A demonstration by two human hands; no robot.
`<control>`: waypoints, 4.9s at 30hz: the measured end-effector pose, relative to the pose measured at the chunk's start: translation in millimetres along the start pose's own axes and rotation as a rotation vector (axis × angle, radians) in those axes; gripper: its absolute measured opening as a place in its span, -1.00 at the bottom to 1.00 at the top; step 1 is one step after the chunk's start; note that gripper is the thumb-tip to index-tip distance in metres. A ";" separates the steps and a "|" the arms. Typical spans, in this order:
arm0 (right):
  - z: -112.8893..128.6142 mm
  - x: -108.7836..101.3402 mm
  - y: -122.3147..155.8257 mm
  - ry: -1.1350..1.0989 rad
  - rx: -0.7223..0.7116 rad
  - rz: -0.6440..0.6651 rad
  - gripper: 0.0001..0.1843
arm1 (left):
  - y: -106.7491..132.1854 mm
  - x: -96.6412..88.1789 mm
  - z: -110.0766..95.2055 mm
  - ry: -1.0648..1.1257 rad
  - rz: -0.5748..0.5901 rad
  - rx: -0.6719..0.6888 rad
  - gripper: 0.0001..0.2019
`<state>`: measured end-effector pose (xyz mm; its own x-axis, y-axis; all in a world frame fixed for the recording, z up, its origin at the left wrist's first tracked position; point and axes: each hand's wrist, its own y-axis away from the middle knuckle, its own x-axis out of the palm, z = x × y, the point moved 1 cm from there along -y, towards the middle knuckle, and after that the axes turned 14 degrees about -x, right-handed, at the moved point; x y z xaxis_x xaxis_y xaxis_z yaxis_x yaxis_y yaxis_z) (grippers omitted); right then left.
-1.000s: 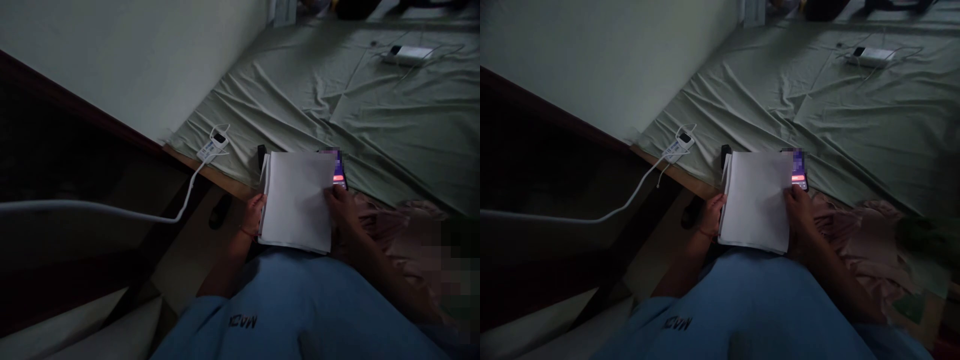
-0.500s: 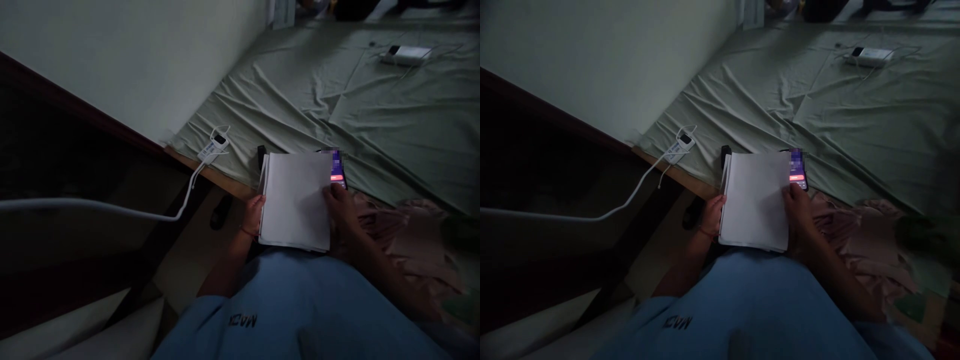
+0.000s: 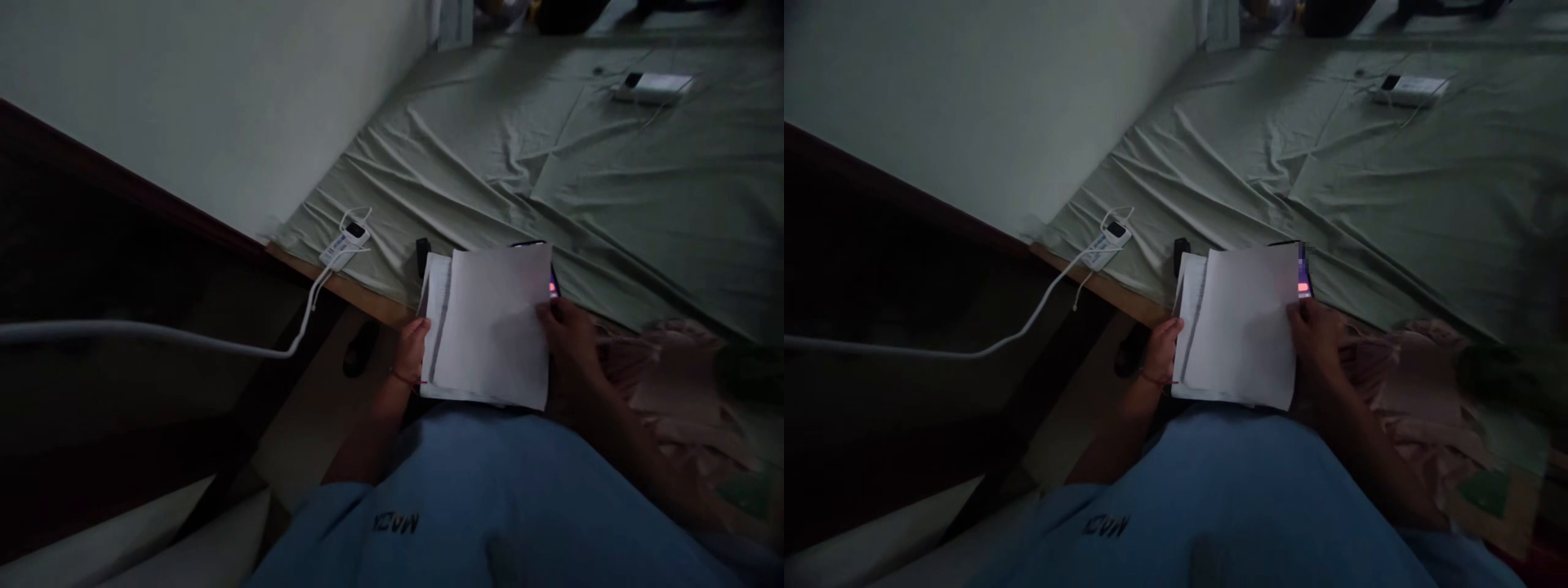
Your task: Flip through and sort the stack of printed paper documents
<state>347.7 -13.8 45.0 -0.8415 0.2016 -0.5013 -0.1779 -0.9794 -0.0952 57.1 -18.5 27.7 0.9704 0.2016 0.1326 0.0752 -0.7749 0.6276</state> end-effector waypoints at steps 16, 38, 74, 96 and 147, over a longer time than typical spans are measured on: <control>21.9 23.8 6.7 -0.126 0.036 0.028 -0.70 | 8.2 0.3 -12.8 -0.194 -0.061 0.154 -0.63; 27.4 20.0 11.3 0.278 -0.233 -0.052 -0.45 | 12.8 -2.5 -6.4 -0.293 -0.013 0.180 -0.52; 132.8 84.1 -109.2 0.364 -0.926 0.699 -0.67 | -2.9 13.1 -33.3 -0.431 -0.097 0.356 -0.38; 115.6 98.6 -101.1 0.481 -0.758 0.500 -0.69 | -13.7 16.5 -28.6 -0.382 -0.069 0.338 -0.60; 97.8 117.3 -98.7 0.431 -0.809 0.259 -0.64 | -15.2 12.6 -45.1 -0.696 -0.274 0.531 -0.85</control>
<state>216.7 107.5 79.7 -0.5155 0.1151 -0.8491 0.5310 -0.7348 -0.4220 57.9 22.9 54.5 0.8095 0.1461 -0.5687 0.2518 -0.9613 0.1114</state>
